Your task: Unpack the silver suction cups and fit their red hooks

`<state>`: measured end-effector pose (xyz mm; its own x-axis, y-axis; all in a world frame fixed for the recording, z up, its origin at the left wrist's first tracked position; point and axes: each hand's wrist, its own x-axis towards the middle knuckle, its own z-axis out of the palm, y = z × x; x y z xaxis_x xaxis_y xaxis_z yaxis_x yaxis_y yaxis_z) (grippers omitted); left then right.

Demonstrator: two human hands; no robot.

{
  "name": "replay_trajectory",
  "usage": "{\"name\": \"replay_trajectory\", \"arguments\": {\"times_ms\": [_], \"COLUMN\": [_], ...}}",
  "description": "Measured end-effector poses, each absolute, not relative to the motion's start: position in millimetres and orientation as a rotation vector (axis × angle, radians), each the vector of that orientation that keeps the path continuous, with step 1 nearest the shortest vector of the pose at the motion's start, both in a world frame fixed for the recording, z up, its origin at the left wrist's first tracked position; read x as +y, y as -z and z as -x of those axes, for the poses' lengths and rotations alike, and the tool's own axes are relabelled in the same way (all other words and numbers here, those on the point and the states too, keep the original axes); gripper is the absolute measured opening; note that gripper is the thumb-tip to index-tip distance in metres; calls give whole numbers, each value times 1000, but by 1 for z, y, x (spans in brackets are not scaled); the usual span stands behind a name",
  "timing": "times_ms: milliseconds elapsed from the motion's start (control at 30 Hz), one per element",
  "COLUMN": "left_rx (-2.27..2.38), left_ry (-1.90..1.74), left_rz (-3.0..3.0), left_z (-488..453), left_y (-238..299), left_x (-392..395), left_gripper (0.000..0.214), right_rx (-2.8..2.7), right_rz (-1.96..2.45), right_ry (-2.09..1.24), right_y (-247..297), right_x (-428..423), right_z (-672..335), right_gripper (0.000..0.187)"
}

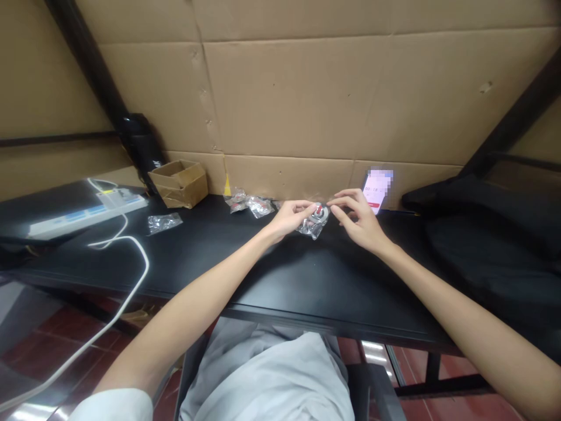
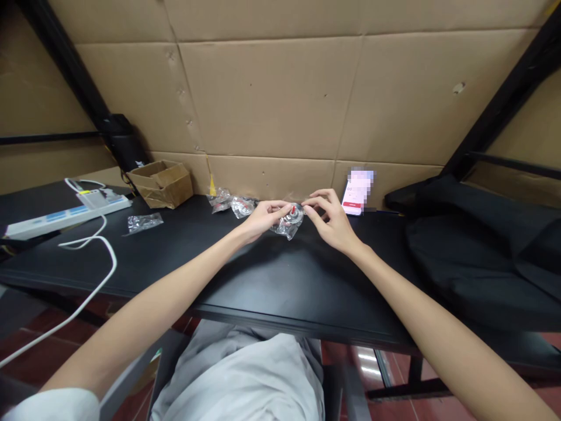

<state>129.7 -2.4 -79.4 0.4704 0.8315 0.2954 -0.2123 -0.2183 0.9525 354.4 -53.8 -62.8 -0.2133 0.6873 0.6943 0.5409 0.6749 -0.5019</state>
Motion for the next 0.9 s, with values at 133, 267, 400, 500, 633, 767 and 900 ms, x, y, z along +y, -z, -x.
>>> {"name": "replay_trajectory", "arguments": {"times_ms": [133,267,400,500,633,767,900], "left_rx": [557,567,509,505,531,529,579], "left_ry": [-1107,-1117,-1199,-1204,-1172,-1099,-961], "left_rz": [-1513,-1572,-1439,-1373,-1359,-1402,-1512], "left_z": [-133,-134,-132,-131,-133,-127,-116], "left_y": [79,82,78,74,73,75,75], "left_x": [-7,-4,-4,-7,-10,-5,3], "left_gripper": [48,50,52,50,48,51,53], "right_rx": [-2012,-2203,-1948,-1749,-1687,-1574,-1516], "right_rz": [942,916,910,951,952,961,983], "right_ry": [-350,-303,-226,-451,-771,-781,-792], "right_y": [64,65,68,72,75,72,68], "right_x": [-57,-60,-57,-53,-52,-52,-50], "right_z": [-350,-346,-346,-343,-335,-335,-342], "right_gripper": [39,33,46,59,47,43,41]}}
